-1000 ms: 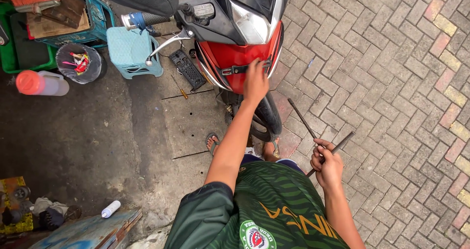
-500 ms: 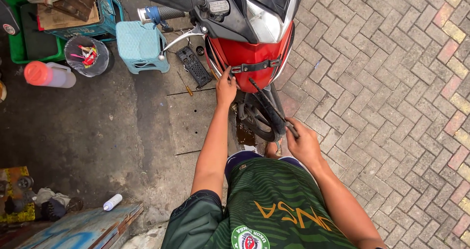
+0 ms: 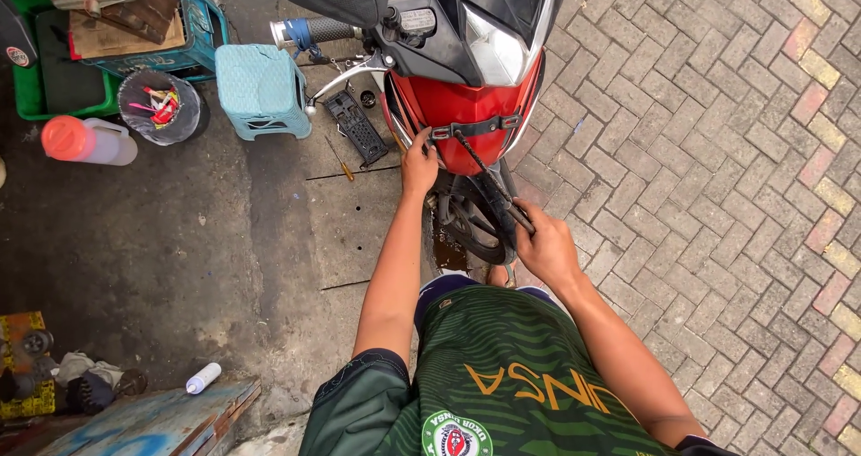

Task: Securing license plates to a motorcycle using tools and small hardware.

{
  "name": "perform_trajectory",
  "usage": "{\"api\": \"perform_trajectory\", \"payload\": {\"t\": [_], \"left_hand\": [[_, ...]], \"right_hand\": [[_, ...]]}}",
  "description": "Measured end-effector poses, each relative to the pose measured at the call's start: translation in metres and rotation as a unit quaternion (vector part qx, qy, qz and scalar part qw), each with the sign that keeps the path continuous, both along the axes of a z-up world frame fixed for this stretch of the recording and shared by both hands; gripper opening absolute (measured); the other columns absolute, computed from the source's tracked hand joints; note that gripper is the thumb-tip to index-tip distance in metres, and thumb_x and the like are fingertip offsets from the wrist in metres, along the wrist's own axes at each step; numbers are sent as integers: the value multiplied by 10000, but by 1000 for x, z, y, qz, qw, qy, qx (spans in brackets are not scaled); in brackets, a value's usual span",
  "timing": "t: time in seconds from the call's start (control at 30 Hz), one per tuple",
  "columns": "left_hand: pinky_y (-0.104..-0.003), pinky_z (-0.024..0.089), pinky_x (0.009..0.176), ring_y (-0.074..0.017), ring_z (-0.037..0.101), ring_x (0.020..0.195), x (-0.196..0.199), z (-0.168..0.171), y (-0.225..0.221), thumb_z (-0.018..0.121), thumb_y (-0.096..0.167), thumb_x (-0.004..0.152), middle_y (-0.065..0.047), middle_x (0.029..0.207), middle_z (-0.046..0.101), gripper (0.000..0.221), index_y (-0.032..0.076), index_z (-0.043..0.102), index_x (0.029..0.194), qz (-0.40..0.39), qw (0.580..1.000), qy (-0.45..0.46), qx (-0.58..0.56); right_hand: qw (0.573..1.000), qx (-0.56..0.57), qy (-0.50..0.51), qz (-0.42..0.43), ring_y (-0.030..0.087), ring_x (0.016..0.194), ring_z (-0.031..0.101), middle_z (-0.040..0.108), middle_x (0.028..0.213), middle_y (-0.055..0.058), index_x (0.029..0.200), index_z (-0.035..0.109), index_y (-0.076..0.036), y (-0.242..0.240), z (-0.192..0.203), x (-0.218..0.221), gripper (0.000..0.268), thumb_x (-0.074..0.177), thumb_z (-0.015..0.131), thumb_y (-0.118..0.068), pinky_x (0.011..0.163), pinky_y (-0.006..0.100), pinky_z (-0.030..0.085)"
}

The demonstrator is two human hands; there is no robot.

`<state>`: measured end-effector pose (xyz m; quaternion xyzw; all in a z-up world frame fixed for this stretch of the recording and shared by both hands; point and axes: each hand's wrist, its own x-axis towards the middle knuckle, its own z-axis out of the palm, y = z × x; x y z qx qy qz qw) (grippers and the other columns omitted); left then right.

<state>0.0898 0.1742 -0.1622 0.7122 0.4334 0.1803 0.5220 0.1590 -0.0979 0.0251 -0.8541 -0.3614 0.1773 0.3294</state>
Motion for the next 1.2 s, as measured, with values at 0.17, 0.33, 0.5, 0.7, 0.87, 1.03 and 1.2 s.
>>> {"api": "perform_trajectory", "payload": {"t": [0.17,0.33,0.5,0.7,0.87,1.03,1.2], "left_hand": [[-493,605,756,-283,730,706,-2,0,0,560,69,1016,-252,1235,693,441,136,589,1450,-3,1000,1,-1],[-491,593,739,-278,727,706,-5,-4,1,558,64,1011,-260,1369,635,446,135,587,1450,-15,1000,-6,-7],[-448,578,647,-235,692,626,-8,-3,4,545,54,1023,-249,1279,686,433,127,590,1447,-21,1000,-15,-11],[-328,529,534,-181,623,510,-7,-10,11,571,63,1004,-163,884,754,443,167,607,1433,-29,1000,-10,2],[-367,538,559,-161,616,523,-10,-5,12,566,44,998,-224,1114,719,452,149,607,1436,-40,999,-21,-4],[-389,546,584,-138,613,542,-12,-10,15,557,25,1003,-254,1337,659,447,119,605,1438,-48,998,-28,-7],[-387,562,611,-142,641,564,-10,-21,17,558,52,1008,-219,1398,633,454,153,603,1449,-51,998,-28,-24]], "right_hand": [[1000,-15,-6,-1,455,864,727,768,911,227,1271,718,-133,4,1,-3,391,902,602,-78,740,550,569],[999,-38,-7,-7,461,879,726,766,926,237,1278,713,-149,8,0,-6,387,913,594,-103,747,572,568],[997,-65,-40,3,482,857,726,761,911,252,1298,700,-150,11,0,-13,385,924,610,-129,720,600,572],[997,-66,-42,8,509,823,724,756,910,271,1318,681,-98,21,22,-23,387,942,590,-87,680,607,588],[997,-66,-51,2,495,809,728,758,904,261,1313,683,-91,23,11,-25,370,953,596,-106,655,599,587],[992,-87,-94,9,459,785,740,764,894,232,1276,696,-117,30,12,-29,316,983,608,-193,613,582,586],[966,-159,-176,104,439,680,737,760,927,141,1298,625,-165,38,12,-30,365,951,550,-245,596,583,594]]}}
